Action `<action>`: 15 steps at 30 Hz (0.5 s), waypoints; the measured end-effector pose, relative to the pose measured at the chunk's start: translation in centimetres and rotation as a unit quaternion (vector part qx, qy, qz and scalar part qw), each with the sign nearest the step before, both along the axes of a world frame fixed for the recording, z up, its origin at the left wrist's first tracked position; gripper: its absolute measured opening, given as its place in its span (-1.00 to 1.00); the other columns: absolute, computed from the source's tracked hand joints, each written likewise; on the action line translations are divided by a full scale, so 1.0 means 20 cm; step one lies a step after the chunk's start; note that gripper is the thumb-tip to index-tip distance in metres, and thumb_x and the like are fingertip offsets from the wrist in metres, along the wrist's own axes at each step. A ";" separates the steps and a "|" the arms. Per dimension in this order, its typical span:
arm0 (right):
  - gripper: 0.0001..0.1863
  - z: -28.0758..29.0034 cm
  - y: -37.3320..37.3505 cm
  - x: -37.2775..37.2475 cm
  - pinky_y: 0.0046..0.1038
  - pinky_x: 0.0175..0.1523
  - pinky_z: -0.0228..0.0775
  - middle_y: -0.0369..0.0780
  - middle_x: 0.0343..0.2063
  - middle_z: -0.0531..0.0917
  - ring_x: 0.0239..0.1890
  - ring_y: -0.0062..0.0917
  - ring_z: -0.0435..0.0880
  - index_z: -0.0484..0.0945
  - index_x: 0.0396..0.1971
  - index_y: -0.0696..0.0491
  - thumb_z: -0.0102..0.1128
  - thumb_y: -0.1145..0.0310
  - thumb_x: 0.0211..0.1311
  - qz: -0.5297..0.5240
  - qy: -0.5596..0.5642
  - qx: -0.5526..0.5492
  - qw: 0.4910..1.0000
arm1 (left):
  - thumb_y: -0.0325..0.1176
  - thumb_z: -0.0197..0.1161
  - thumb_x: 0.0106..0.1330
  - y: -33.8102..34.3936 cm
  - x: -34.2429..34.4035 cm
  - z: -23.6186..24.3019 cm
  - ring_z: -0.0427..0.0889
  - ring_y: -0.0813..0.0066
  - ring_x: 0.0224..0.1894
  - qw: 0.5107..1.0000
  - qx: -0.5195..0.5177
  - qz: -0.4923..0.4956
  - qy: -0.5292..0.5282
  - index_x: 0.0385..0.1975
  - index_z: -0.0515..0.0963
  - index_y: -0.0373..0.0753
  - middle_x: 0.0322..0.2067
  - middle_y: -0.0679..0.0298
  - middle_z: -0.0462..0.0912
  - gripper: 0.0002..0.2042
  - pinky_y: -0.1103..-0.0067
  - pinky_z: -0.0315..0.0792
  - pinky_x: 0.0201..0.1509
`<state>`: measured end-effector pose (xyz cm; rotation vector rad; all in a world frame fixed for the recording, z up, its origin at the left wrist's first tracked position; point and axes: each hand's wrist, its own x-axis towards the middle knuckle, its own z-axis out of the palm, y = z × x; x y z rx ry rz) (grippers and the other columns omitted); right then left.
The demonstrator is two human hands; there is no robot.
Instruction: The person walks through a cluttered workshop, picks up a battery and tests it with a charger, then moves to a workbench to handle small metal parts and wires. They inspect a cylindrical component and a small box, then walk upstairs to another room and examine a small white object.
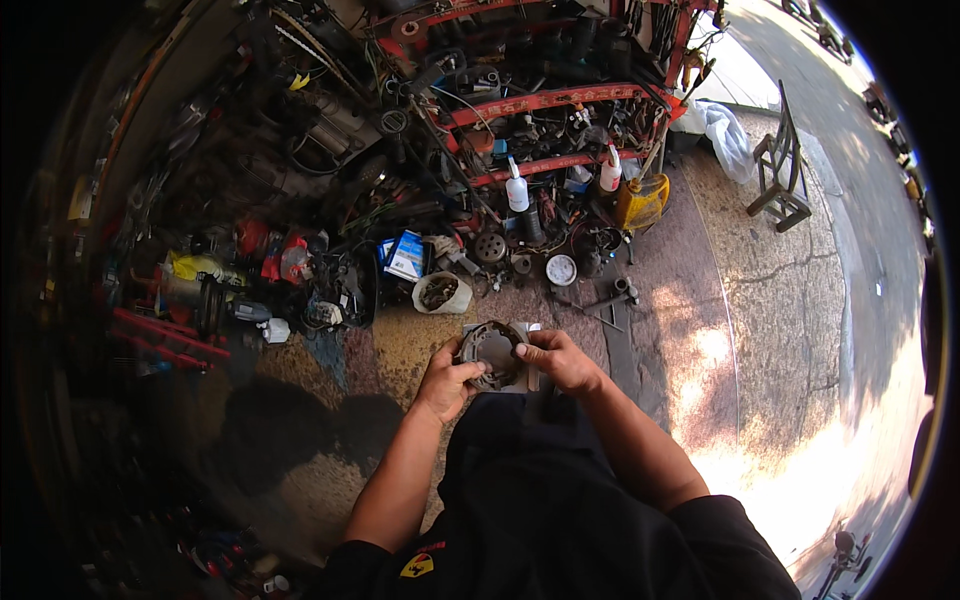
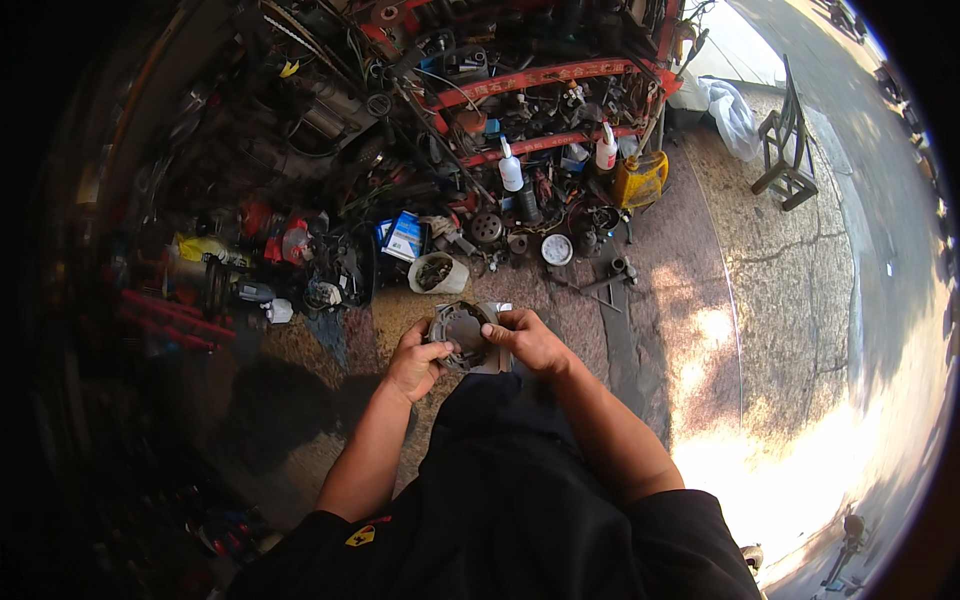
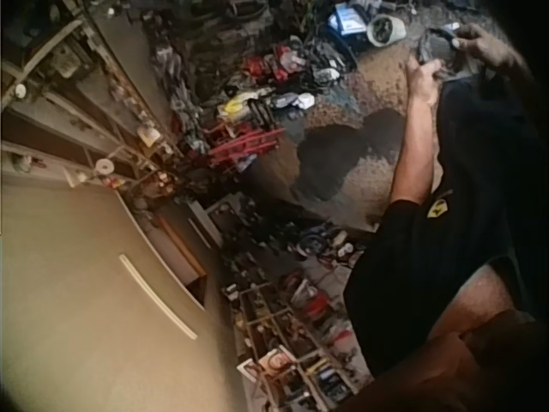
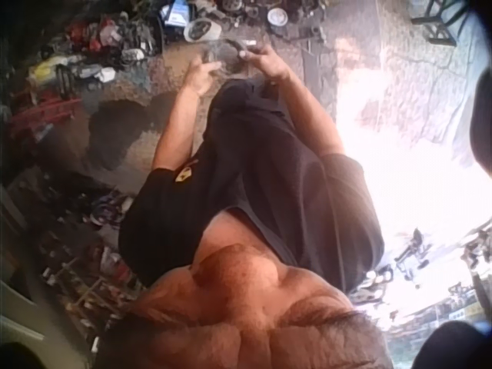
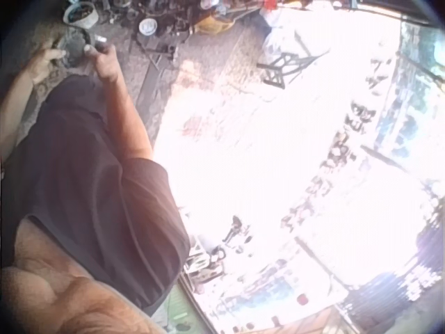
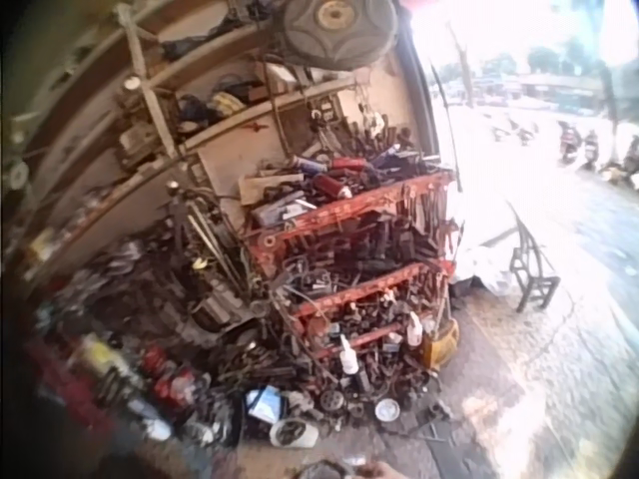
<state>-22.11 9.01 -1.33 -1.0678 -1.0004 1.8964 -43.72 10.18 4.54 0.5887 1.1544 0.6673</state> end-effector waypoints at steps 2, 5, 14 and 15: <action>-0.62 0.00 0.00 0.02 -0.52 -0.12 0.37 -0.32 -0.35 0.65 -0.28 -0.67 0.48 0.62 -0.19 0.23 0.20 0.15 0.34 0.020 0.010 -0.008 1.000 | -0.58 0.14 0.12 -0.02 0.00 0.00 0.60 0.42 -0.18 0.999 -0.017 0.011 -0.034 -0.01 0.41 -0.23 -0.23 0.25 0.55 -0.62 0.41 0.58 -0.12; -0.62 0.01 0.01 0.05 -0.53 -0.12 0.36 -0.32 -0.35 0.64 -0.29 -0.67 0.47 0.62 -0.19 0.23 0.19 0.14 0.34 0.055 -0.001 -0.031 0.998 | -0.57 0.12 0.14 -0.04 0.00 -0.02 0.60 0.39 -0.20 0.996 -0.043 0.026 -0.079 -0.03 0.41 -0.24 -0.21 0.22 0.56 -0.65 0.36 0.59 -0.13; -0.51 -0.24 0.03 0.04 -0.44 -0.10 0.42 -0.15 -0.30 0.69 -0.23 -0.53 0.58 0.63 -0.13 0.27 0.23 0.06 0.28 -0.010 -0.106 -0.138 0.985 | -0.51 0.13 0.24 0.00 -0.02 -0.15 0.58 0.34 -0.20 0.997 -0.062 0.054 -0.016 -0.03 0.40 -0.18 -0.22 0.22 0.55 -0.71 0.27 0.55 -0.10; -0.54 -0.30 0.03 0.03 -0.44 -0.09 0.44 -0.13 -0.29 0.71 -0.24 -0.49 0.64 0.64 -0.18 0.29 0.23 0.11 0.28 -0.049 -0.099 -0.166 0.980 | -0.50 0.14 0.25 0.02 -0.02 -0.17 0.58 0.34 -0.20 0.996 -0.064 0.057 0.004 -0.04 0.40 -0.18 -0.23 0.22 0.55 -0.72 0.27 0.55 -0.10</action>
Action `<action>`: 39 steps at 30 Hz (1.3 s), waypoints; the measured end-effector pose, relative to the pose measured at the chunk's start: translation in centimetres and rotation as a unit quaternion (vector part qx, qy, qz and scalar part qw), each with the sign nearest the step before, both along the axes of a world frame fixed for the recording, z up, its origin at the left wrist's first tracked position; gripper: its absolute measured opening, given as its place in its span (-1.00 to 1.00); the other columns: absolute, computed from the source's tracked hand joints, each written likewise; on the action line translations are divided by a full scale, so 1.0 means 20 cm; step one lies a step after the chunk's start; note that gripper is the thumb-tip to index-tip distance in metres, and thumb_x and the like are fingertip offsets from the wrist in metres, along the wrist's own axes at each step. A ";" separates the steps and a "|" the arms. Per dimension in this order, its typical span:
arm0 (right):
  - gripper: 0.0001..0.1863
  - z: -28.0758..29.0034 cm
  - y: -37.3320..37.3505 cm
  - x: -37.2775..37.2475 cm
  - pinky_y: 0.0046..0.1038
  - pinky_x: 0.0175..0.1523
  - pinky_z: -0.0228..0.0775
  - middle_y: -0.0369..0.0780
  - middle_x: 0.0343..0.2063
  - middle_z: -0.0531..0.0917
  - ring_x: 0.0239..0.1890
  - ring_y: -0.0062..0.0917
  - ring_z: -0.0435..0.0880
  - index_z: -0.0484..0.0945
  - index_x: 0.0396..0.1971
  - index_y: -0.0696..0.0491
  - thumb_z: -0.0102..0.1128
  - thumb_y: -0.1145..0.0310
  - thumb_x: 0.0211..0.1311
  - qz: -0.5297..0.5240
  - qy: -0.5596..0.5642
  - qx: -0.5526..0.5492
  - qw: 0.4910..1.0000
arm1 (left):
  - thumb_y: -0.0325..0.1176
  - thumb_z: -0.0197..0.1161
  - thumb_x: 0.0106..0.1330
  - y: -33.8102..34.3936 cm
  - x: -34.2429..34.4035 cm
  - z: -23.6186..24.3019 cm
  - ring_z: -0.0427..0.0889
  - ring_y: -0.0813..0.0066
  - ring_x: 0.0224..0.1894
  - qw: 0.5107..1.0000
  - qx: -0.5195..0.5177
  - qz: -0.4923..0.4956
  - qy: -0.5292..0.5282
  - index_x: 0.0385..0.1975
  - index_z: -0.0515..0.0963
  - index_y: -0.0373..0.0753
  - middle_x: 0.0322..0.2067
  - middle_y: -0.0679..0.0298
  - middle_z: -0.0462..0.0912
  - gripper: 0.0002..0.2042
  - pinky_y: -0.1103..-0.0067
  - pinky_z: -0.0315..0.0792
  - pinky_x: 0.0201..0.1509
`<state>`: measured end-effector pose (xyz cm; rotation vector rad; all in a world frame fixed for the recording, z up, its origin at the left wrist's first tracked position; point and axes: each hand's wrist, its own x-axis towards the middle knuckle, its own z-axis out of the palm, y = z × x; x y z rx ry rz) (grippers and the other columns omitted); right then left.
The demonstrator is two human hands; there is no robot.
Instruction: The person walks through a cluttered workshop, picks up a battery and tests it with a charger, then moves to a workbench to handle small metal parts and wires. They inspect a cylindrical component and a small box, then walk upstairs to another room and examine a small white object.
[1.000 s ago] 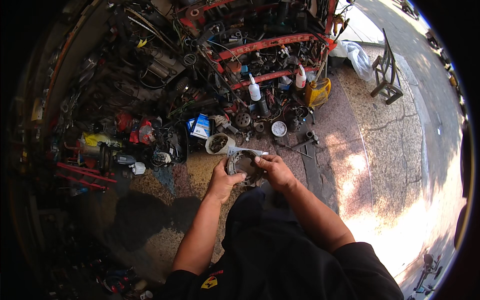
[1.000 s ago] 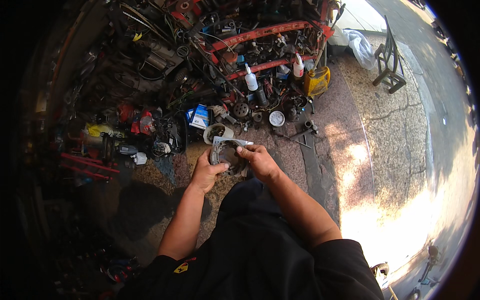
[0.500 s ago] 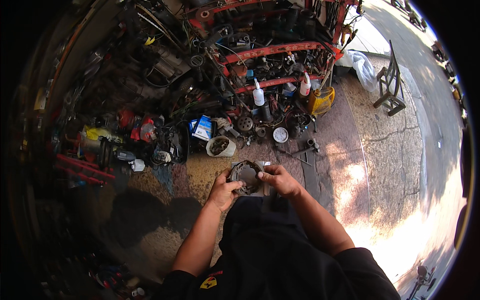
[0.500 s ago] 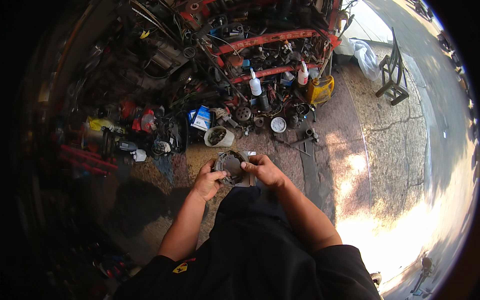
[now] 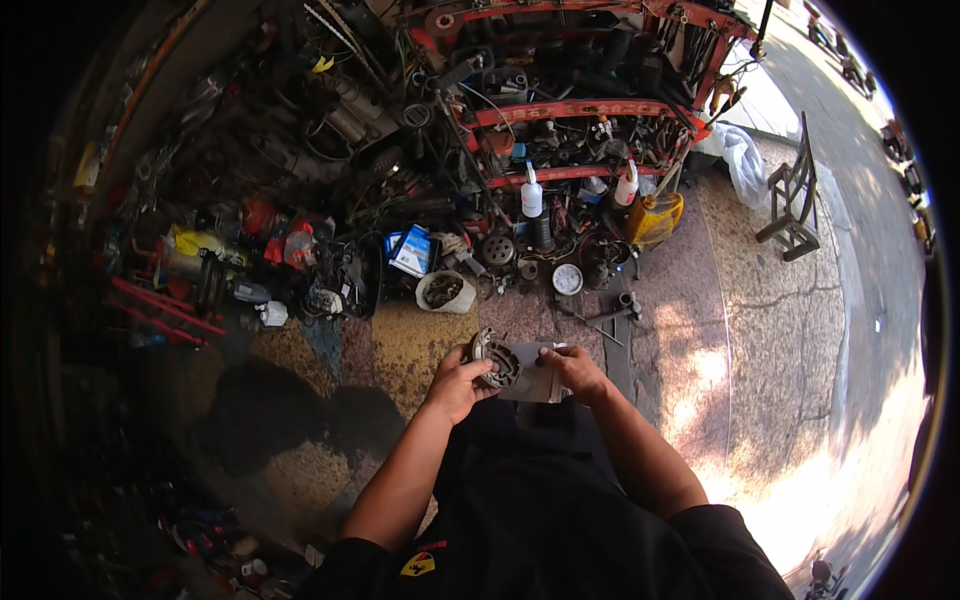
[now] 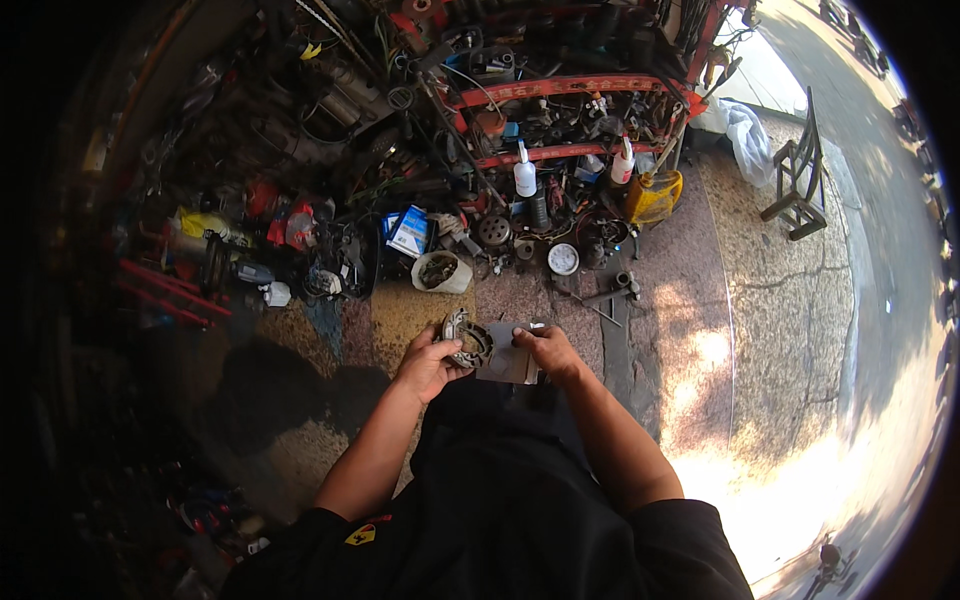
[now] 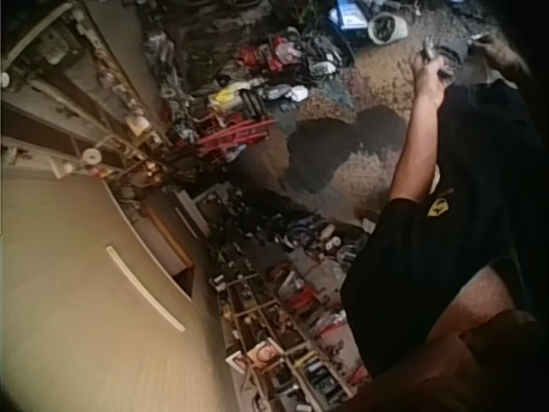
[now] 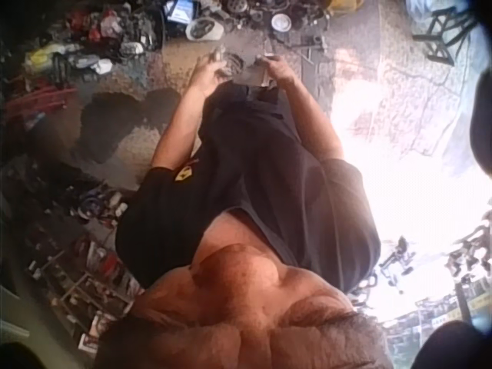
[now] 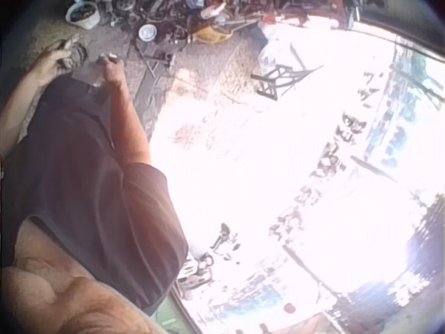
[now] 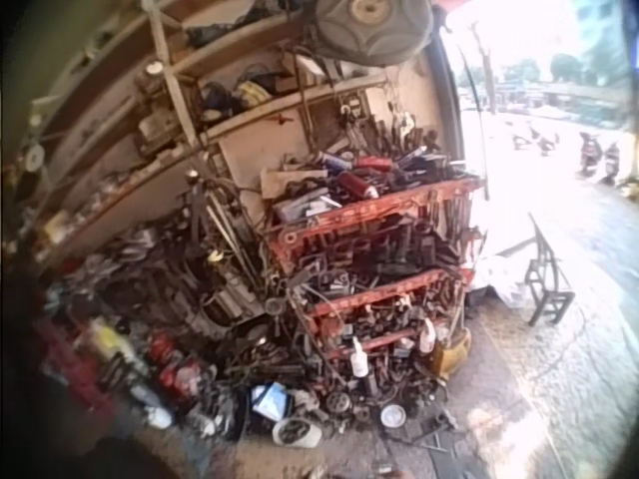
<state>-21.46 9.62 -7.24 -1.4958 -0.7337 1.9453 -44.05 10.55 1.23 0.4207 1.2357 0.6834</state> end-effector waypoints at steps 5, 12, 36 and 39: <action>-0.64 -0.24 -0.06 0.07 -0.47 -0.17 0.47 -0.16 -0.36 0.71 -0.32 -0.50 0.65 0.66 -0.25 0.29 0.22 0.23 0.28 -0.058 -0.014 -0.019 0.998 | -0.46 0.17 0.27 0.13 -0.06 -0.15 0.56 0.25 -0.15 0.996 -0.050 0.027 0.066 -0.06 0.39 -0.16 -0.20 0.19 0.56 -0.74 0.19 0.51 -0.13; -0.67 -0.26 -0.10 0.09 -0.47 -0.27 0.49 -0.15 -0.39 0.70 -0.39 -0.49 0.65 0.64 -0.30 0.31 0.18 0.27 0.31 -0.153 -0.015 -0.115 0.981 | -0.39 0.23 0.25 0.43 -0.20 -0.53 0.59 0.26 -0.22 0.984 -0.124 0.054 0.117 -0.20 0.40 -0.18 -0.23 0.23 0.57 -0.81 0.23 0.47 -0.11; -0.74 -1.00 -0.31 -0.67 -0.58 -0.17 0.37 -0.28 -0.40 0.66 -0.37 -0.63 0.55 0.67 -0.32 0.24 0.16 0.33 0.32 -0.433 0.117 -0.373 0.813 | -0.37 0.18 0.29 1.97 -0.13 -2.41 0.53 0.16 -0.01 0.971 -0.138 -0.073 0.179 -0.12 0.44 -0.18 -0.12 0.19 0.57 -0.80 0.17 0.42 0.07; -0.74 -1.06 -0.28 -0.68 -0.57 -0.16 0.38 -0.27 -0.39 0.67 -0.35 -0.62 0.56 0.67 -0.31 0.25 0.17 0.32 0.32 -0.444 0.118 -0.393 0.797 | -0.36 0.15 0.32 2.12 -0.10 -2.57 0.53 0.11 0.01 0.977 -0.157 -0.014 0.146 -0.12 0.43 -0.24 -0.05 0.12 0.53 -0.80 0.14 0.42 0.12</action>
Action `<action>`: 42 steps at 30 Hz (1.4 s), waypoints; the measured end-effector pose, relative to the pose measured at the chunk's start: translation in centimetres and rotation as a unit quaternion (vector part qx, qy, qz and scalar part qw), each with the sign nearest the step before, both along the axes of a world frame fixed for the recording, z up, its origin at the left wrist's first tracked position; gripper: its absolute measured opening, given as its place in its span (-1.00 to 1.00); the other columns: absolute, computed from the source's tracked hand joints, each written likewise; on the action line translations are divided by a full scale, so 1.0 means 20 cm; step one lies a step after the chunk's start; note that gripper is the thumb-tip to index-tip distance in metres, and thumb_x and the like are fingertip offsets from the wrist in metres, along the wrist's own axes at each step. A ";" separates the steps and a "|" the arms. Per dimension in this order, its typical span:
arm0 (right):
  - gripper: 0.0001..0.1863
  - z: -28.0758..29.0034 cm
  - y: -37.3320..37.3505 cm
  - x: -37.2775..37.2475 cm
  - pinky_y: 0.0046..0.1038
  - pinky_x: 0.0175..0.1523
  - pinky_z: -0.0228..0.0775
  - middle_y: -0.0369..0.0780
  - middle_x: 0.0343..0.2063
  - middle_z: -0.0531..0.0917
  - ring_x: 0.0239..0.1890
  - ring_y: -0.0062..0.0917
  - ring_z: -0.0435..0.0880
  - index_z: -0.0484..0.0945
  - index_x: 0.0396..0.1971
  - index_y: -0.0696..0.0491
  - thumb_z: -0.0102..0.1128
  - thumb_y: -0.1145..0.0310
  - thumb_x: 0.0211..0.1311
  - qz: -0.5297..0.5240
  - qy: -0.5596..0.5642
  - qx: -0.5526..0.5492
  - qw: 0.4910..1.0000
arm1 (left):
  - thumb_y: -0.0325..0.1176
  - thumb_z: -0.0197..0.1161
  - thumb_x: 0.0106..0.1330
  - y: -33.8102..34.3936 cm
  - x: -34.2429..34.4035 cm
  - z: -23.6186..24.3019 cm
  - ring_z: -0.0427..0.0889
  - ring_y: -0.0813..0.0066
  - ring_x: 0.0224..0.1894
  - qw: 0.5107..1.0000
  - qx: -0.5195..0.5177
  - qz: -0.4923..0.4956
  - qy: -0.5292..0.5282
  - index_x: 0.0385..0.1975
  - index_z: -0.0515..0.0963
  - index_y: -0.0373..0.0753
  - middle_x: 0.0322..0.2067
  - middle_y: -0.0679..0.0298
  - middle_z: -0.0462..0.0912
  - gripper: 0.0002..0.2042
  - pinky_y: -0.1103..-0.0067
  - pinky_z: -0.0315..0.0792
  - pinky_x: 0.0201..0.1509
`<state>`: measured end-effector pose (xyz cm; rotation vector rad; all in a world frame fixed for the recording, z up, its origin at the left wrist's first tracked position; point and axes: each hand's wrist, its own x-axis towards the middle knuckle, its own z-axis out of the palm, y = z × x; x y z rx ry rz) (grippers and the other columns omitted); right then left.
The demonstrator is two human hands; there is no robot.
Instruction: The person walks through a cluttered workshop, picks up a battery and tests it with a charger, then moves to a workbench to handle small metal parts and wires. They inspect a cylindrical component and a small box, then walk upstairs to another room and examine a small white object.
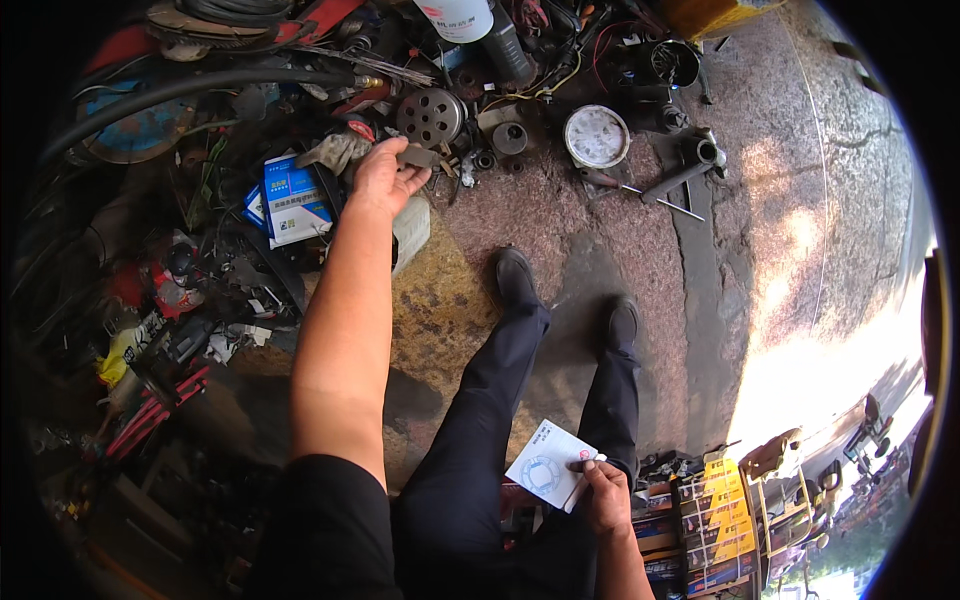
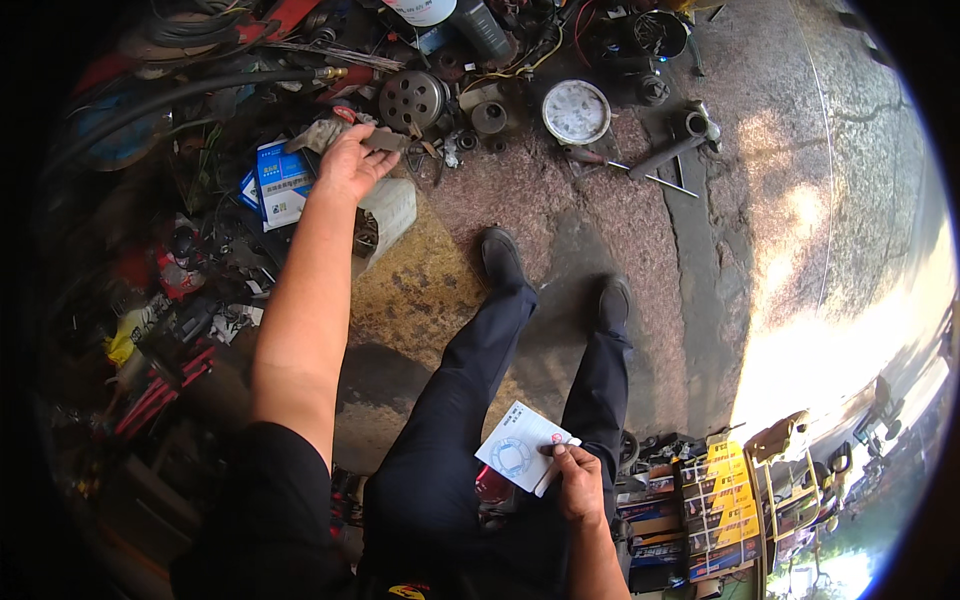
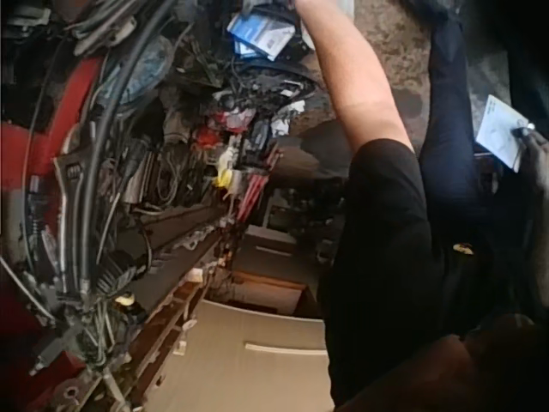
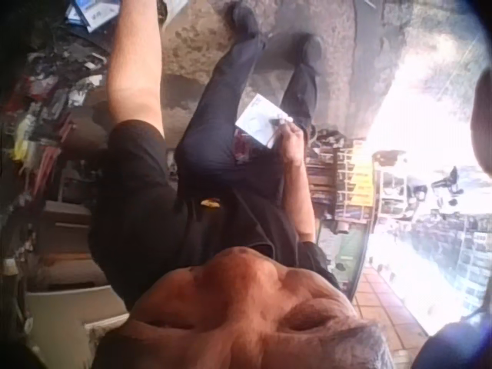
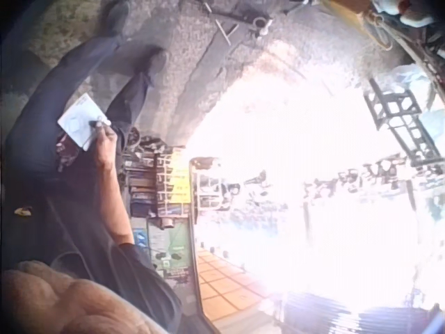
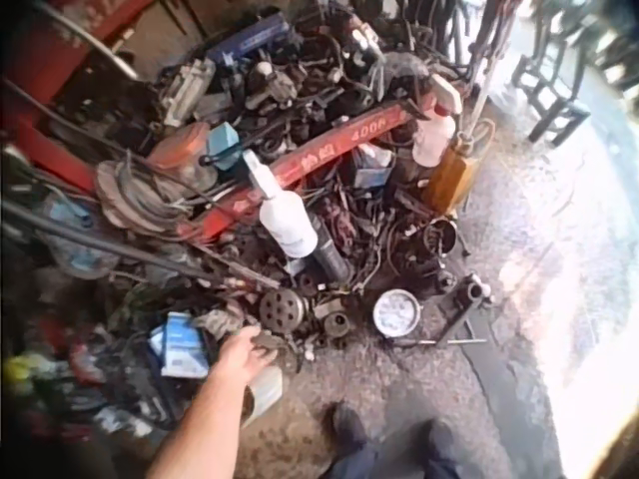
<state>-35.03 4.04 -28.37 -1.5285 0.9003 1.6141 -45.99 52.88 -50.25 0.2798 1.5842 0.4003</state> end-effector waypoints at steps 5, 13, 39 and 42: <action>-0.74 -0.05 0.05 0.04 -0.54 -0.14 0.38 -0.24 -0.39 0.66 -0.34 -0.58 0.56 0.67 -0.31 0.26 0.17 0.33 0.32 -0.018 -0.015 -0.011 1.000 | -0.49 0.00 0.35 0.30 0.04 -0.12 0.46 -0.06 0.07 0.980 0.122 0.115 -0.105 0.09 0.21 -0.49 0.08 -0.18 0.37 -0.64 0.19 0.48 0.18; -0.74 0.07 0.19 0.12 -0.55 -0.16 0.39 -0.25 -0.39 0.65 -0.35 -0.59 0.56 0.66 -0.28 0.27 0.17 0.35 0.33 0.027 -0.005 0.038 0.999 | -0.41 0.05 0.37 -0.20 -0.37 0.11 0.60 0.31 -0.30 0.996 0.040 0.069 0.034 -0.16 0.38 -0.30 -0.25 0.14 0.55 -0.86 0.37 0.59 -0.17; -0.76 0.73 0.15 0.55 -0.64 -0.18 0.31 -0.39 -0.38 0.64 -0.33 -0.75 0.47 0.63 -0.12 0.14 0.15 0.33 0.34 0.398 -0.001 0.264 0.878 | -0.45 0.27 0.23 -2.26 0.05 1.64 0.55 0.46 -0.13 0.995 0.045 -0.001 -0.085 0.03 0.41 -0.35 -0.17 0.22 0.57 -0.63 0.52 0.45 0.00; -0.72 0.76 0.16 0.51 -0.54 0.03 0.36 -0.34 -0.25 0.66 -0.14 -0.68 0.54 0.60 -0.05 0.14 0.19 0.31 0.34 0.407 0.032 0.281 0.869 | -0.46 0.25 0.24 -2.29 -0.01 1.70 0.55 0.45 -0.13 0.996 0.045 0.016 -0.076 0.02 0.41 -0.34 -0.17 0.23 0.57 -0.65 0.50 0.45 0.02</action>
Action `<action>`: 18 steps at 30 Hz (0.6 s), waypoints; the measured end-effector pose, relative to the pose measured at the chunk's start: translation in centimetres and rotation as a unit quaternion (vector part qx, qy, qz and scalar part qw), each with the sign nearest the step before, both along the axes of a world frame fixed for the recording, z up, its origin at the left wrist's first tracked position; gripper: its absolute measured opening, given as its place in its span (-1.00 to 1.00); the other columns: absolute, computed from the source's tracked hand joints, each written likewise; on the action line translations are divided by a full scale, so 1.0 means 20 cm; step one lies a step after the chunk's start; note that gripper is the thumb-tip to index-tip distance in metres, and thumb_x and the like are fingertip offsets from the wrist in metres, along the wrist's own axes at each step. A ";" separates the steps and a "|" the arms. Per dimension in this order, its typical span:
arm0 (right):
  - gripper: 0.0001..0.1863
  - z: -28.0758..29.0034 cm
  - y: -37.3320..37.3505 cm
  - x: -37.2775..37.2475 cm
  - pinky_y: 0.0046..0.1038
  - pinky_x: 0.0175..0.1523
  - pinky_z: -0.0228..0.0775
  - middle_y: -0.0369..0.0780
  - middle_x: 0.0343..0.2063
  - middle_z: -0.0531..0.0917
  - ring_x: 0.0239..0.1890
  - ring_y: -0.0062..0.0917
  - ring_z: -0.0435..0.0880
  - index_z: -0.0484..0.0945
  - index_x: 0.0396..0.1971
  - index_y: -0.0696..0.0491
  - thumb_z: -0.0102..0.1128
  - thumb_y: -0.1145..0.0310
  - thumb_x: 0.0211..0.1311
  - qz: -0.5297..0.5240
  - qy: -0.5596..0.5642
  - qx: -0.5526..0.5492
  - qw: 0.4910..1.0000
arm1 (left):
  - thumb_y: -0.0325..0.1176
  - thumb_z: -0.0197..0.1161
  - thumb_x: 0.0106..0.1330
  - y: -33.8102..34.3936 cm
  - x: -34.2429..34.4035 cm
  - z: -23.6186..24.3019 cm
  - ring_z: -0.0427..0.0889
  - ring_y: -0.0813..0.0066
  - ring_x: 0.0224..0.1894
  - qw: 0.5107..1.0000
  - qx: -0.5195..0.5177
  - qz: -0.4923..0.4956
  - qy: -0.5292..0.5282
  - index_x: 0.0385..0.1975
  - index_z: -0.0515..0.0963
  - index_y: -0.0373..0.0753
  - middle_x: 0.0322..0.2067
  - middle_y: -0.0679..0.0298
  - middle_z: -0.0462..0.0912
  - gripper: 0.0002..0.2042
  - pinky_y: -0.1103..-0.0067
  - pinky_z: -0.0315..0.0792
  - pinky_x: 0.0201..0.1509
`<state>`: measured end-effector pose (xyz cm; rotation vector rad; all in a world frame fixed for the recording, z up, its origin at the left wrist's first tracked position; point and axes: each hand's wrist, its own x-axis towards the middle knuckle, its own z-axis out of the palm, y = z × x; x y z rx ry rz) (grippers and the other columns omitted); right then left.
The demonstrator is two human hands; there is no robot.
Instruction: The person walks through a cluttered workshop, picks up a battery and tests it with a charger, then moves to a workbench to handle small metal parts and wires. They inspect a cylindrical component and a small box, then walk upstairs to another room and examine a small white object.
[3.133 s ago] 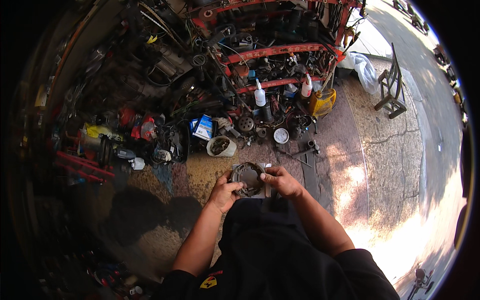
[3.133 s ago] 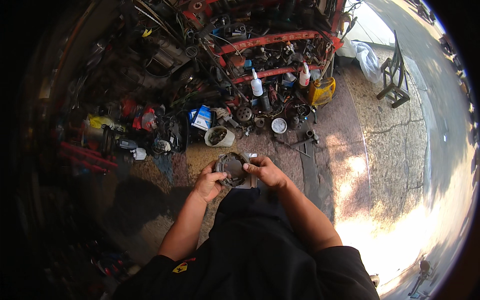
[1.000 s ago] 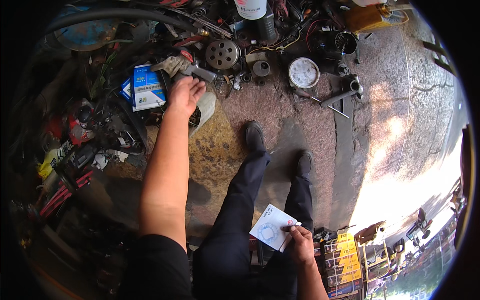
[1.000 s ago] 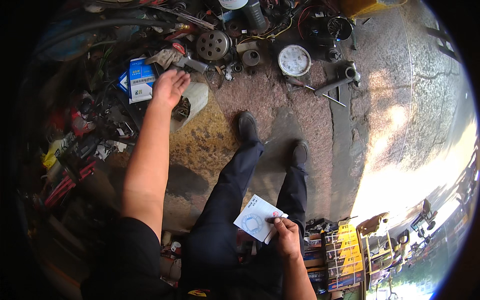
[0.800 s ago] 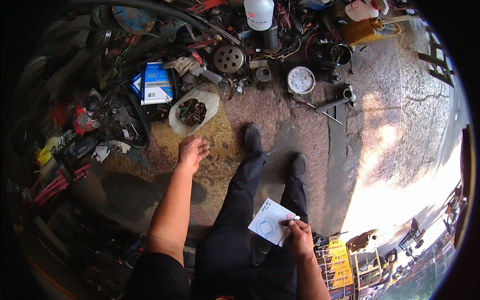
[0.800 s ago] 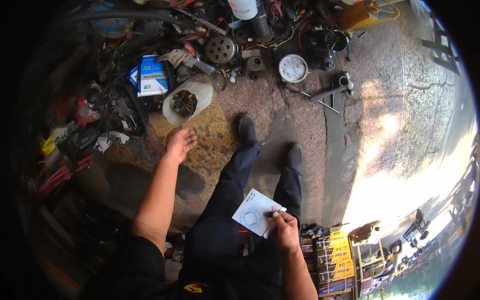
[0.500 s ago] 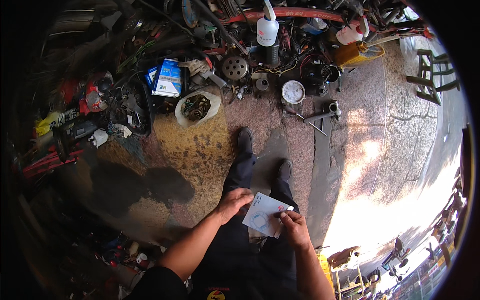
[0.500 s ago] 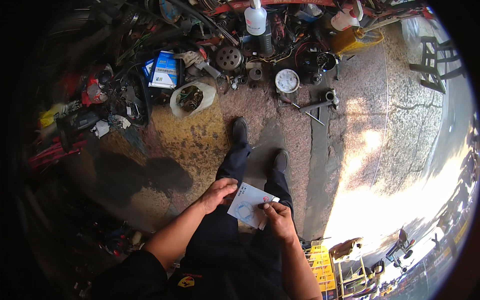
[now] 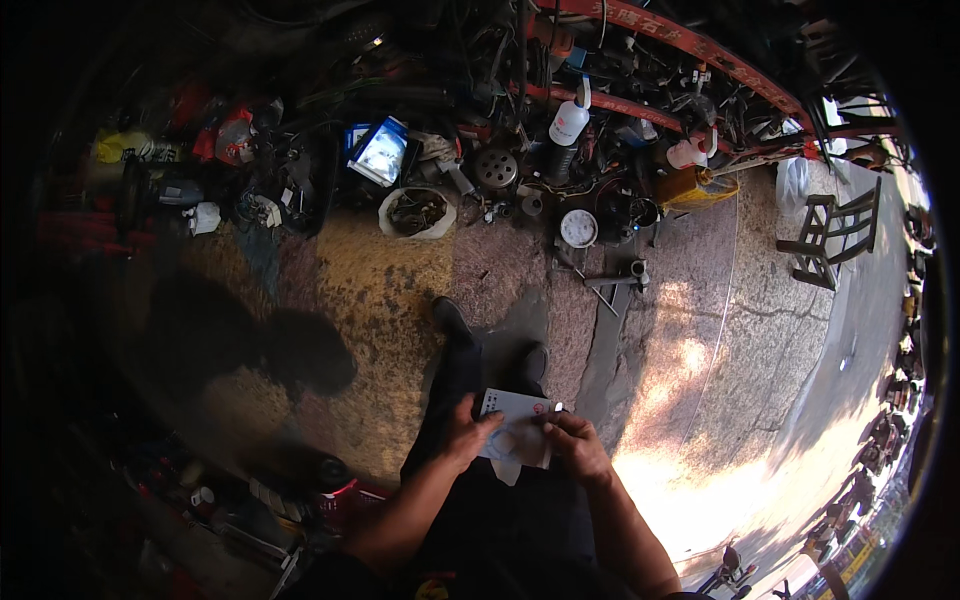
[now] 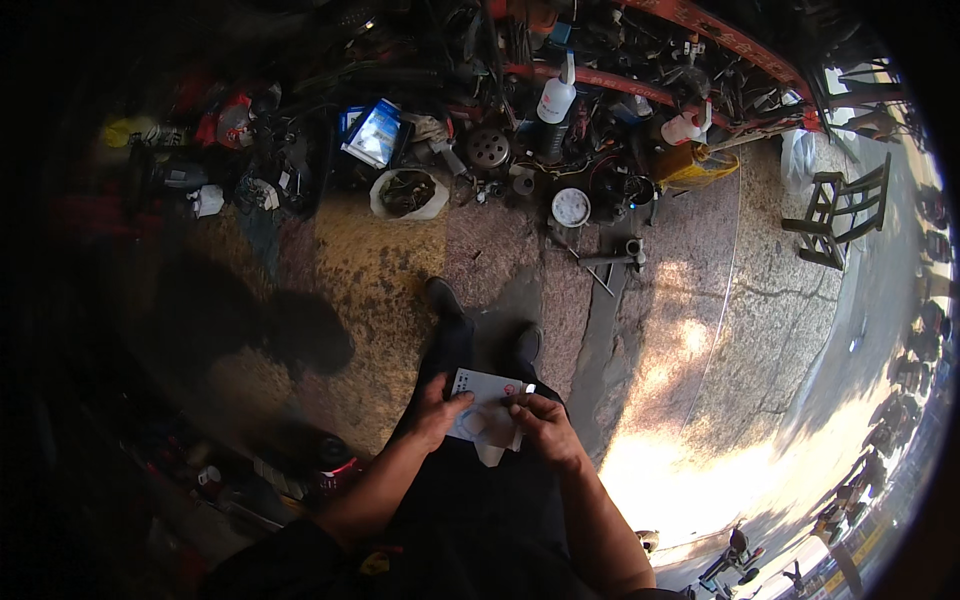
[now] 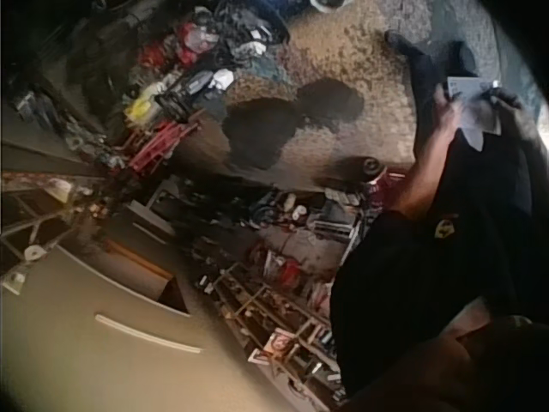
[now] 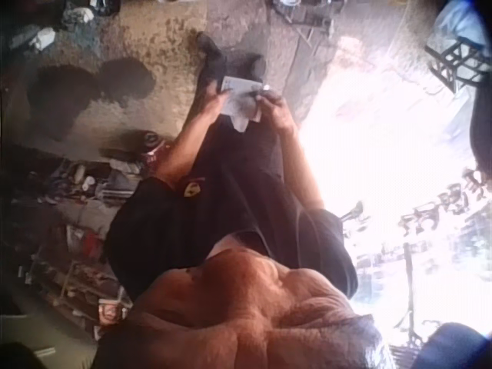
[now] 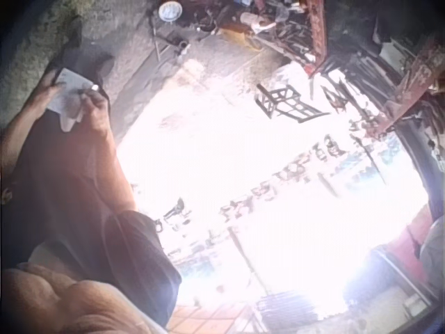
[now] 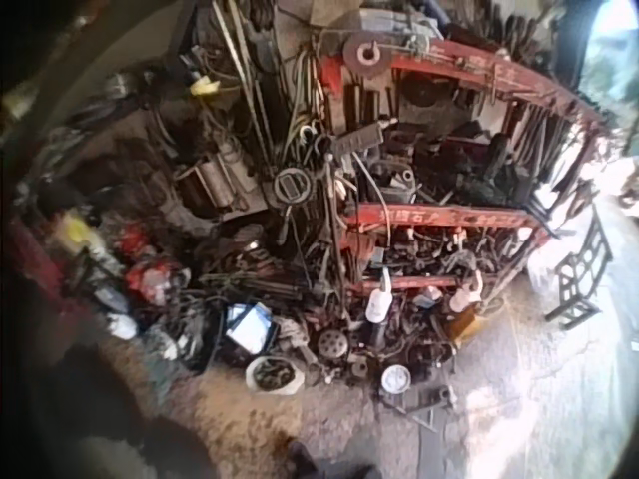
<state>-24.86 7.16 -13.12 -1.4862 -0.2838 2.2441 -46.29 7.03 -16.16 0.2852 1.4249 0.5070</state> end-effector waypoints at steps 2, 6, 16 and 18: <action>-0.71 0.00 0.02 -0.06 -0.52 0.05 0.35 -0.32 -0.23 0.66 -0.12 -0.67 0.54 0.59 -0.04 0.14 0.19 0.31 0.34 0.015 -0.001 0.046 0.999 | -0.47 0.24 0.23 -0.01 -0.05 0.02 0.55 0.46 -0.14 1.000 -0.001 0.020 -0.006 -0.01 0.43 -0.33 -0.18 0.23 0.57 -0.68 0.50 0.45 0.00; -0.69 0.00 0.09 -0.21 -0.51 0.10 0.35 -0.28 -0.18 0.65 -0.07 -0.62 0.55 0.58 -0.01 0.16 0.18 0.31 0.34 0.060 -0.021 0.095 0.993 | -0.48 0.23 0.23 -0.01 -0.20 0.01 0.54 0.49 -0.17 0.997 -0.005 0.069 -0.019 -0.10 0.47 -0.30 -0.22 0.26 0.58 -0.75 0.51 0.44 -0.04; -0.57 0.04 0.42 -0.67 -0.49 0.18 0.31 -0.18 -0.03 0.63 0.04 -0.53 0.54 0.50 0.11 0.20 0.13 0.25 0.35 0.168 -0.058 0.085 0.980 | -0.49 0.24 0.23 0.19 -0.67 0.01 0.54 0.53 -0.21 0.988 -0.003 0.143 -0.059 -0.15 0.47 -0.28 -0.27 0.31 0.57 -0.79 0.52 0.43 -0.08; -0.57 0.07 0.49 -0.77 -0.50 0.18 0.32 -0.17 -0.02 0.63 0.05 -0.52 0.55 0.50 0.11 0.19 0.13 0.26 0.34 0.169 -0.041 0.111 0.979 | -0.50 0.24 0.24 0.24 -0.77 0.00 0.54 0.52 -0.20 0.989 -0.009 0.138 -0.041 -0.13 0.46 -0.29 -0.25 0.30 0.57 -0.78 0.52 0.43 -0.08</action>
